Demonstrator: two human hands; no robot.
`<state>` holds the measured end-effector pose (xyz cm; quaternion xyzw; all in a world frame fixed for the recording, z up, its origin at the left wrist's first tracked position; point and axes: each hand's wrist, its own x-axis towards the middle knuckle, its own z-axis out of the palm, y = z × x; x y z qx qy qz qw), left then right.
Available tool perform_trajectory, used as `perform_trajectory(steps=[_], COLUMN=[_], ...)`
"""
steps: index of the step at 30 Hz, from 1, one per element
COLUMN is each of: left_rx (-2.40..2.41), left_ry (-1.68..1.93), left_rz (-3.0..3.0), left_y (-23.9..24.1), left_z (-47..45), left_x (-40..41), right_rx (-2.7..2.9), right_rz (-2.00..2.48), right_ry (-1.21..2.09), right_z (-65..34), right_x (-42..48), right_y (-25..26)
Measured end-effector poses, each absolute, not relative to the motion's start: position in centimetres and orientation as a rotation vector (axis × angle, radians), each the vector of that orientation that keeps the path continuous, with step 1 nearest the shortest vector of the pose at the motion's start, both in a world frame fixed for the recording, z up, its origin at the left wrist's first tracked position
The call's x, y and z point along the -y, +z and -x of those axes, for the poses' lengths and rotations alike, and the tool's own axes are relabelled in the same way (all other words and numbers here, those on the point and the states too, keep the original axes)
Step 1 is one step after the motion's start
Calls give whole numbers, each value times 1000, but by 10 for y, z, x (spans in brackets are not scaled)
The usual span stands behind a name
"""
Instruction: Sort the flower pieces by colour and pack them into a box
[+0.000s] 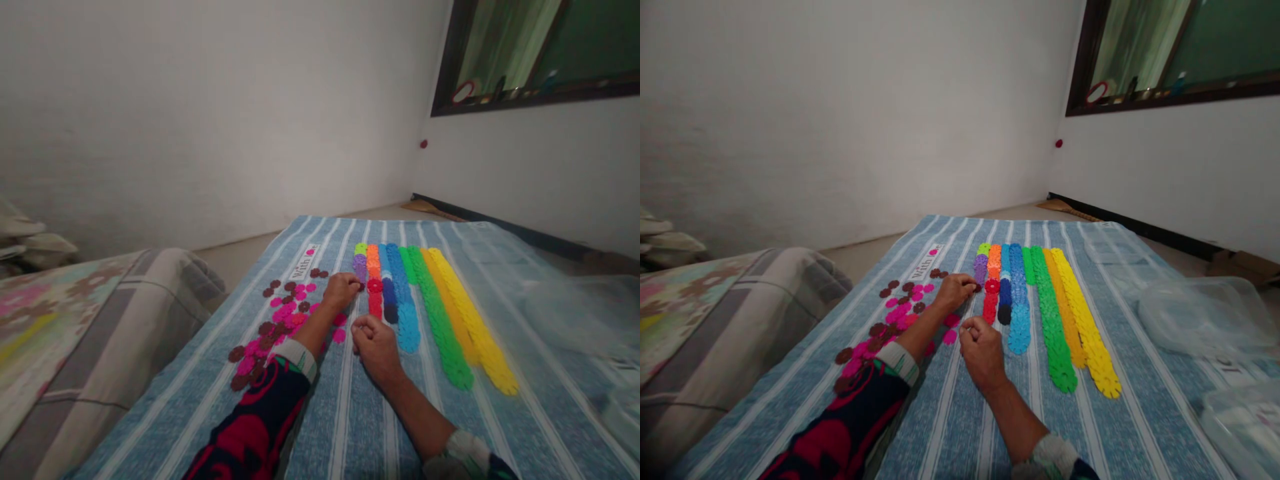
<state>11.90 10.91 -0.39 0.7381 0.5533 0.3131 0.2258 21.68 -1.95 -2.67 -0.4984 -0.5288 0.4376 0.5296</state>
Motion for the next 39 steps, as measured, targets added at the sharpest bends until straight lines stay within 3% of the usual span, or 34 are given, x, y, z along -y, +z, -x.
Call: perform_trajectory(steps=[10,24,39], left_rx=[-1605,-1791,-2003], left_ry=[756,897,264], left_rz=[-2344,-1983,-2324], left_y=[-11,9,16], left_z=[-122,-43,-71], left_x=[-116,-89,-42], right_rx=[1223,1240,1288], right_rz=[1191,1210,1202], right_ry=[1088,1064,1036], right_z=[-218,-218,-218], right_x=[20,19,20], right_y=[-24,-27,-27])
